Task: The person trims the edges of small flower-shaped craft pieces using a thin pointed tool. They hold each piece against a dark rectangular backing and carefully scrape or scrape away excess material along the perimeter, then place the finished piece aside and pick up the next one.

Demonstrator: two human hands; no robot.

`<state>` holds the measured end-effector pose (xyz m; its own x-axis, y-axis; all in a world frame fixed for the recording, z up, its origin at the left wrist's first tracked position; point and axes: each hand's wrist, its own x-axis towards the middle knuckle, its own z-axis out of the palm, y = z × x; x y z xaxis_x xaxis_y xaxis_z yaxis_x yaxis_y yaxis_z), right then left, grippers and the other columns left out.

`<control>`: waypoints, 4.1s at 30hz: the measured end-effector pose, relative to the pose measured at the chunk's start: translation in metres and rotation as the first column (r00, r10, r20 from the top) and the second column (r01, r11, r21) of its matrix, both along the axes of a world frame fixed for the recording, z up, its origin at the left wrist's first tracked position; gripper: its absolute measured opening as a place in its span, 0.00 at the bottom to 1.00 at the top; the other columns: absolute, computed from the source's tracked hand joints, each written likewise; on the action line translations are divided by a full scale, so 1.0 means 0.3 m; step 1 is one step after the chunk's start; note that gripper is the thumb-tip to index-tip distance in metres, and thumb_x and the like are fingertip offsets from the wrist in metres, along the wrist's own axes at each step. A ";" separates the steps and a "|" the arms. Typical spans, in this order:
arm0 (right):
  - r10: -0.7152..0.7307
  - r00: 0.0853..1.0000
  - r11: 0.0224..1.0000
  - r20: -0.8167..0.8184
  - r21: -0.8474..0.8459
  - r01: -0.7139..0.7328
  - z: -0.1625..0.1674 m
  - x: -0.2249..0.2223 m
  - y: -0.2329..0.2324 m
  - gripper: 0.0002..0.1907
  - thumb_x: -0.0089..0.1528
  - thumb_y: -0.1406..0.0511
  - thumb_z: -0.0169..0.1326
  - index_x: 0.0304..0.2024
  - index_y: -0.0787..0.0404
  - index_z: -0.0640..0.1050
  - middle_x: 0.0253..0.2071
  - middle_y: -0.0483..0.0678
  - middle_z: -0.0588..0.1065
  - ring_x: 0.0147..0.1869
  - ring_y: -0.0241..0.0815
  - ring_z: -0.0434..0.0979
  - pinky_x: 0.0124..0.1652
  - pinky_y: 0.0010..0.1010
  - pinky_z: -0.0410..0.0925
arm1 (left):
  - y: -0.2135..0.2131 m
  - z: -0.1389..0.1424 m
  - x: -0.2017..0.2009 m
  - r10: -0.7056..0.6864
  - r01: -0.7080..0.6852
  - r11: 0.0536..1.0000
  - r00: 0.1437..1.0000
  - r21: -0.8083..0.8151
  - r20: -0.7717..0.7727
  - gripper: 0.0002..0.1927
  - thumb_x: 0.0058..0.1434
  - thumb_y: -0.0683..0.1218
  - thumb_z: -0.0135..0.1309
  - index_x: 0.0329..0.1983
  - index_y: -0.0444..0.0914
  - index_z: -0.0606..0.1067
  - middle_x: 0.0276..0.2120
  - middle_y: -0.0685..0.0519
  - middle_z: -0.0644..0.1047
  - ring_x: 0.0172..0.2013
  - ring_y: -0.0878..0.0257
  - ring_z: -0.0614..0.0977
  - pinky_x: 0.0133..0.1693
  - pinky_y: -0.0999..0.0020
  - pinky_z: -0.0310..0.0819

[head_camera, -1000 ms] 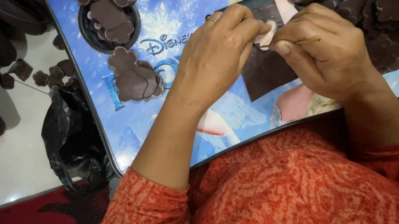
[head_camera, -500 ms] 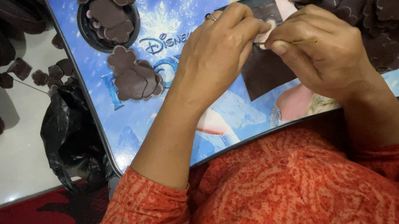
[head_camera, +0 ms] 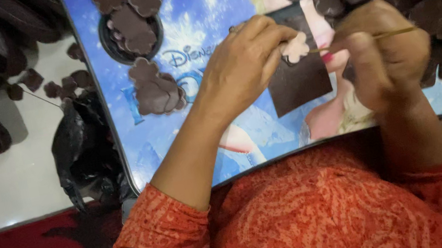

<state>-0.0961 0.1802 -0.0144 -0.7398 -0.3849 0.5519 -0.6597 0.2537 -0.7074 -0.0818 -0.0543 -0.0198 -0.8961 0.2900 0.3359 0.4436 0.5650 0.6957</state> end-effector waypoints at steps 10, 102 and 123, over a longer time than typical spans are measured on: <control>-0.246 0.944 0.969 0.218 0.044 0.242 0.138 0.010 -0.047 0.09 0.67 0.75 0.42 0.42 0.70 0.75 0.40 0.54 0.76 0.37 0.39 0.74 0.40 0.30 0.68 | 0.005 0.051 -0.005 0.048 -0.049 0.997 0.999 0.064 0.017 0.18 0.59 0.51 0.65 0.49 0.42 0.76 0.41 0.52 0.79 0.41 0.52 0.81 0.45 0.58 0.75; -0.094 0.992 0.917 -0.084 0.381 0.119 0.127 0.126 -0.012 0.15 0.59 0.70 0.64 0.48 0.63 0.79 0.41 0.53 0.80 0.41 0.51 0.82 0.39 0.35 0.73 | -0.125 0.052 -0.150 0.435 -0.452 0.888 0.885 -0.085 -0.164 0.26 0.59 0.49 0.67 0.58 0.38 0.75 0.53 0.47 0.75 0.55 0.46 0.75 0.57 0.54 0.68; -0.096 0.995 0.933 -0.032 0.346 0.102 0.111 0.127 -0.016 0.12 0.60 0.74 0.62 0.46 0.65 0.79 0.39 0.53 0.79 0.39 0.49 0.82 0.38 0.34 0.73 | -0.120 0.062 -0.139 0.390 -0.373 0.913 0.916 0.163 -0.092 0.25 0.59 0.39 0.64 0.60 0.42 0.75 0.48 0.48 0.74 0.46 0.53 0.81 0.49 0.61 0.77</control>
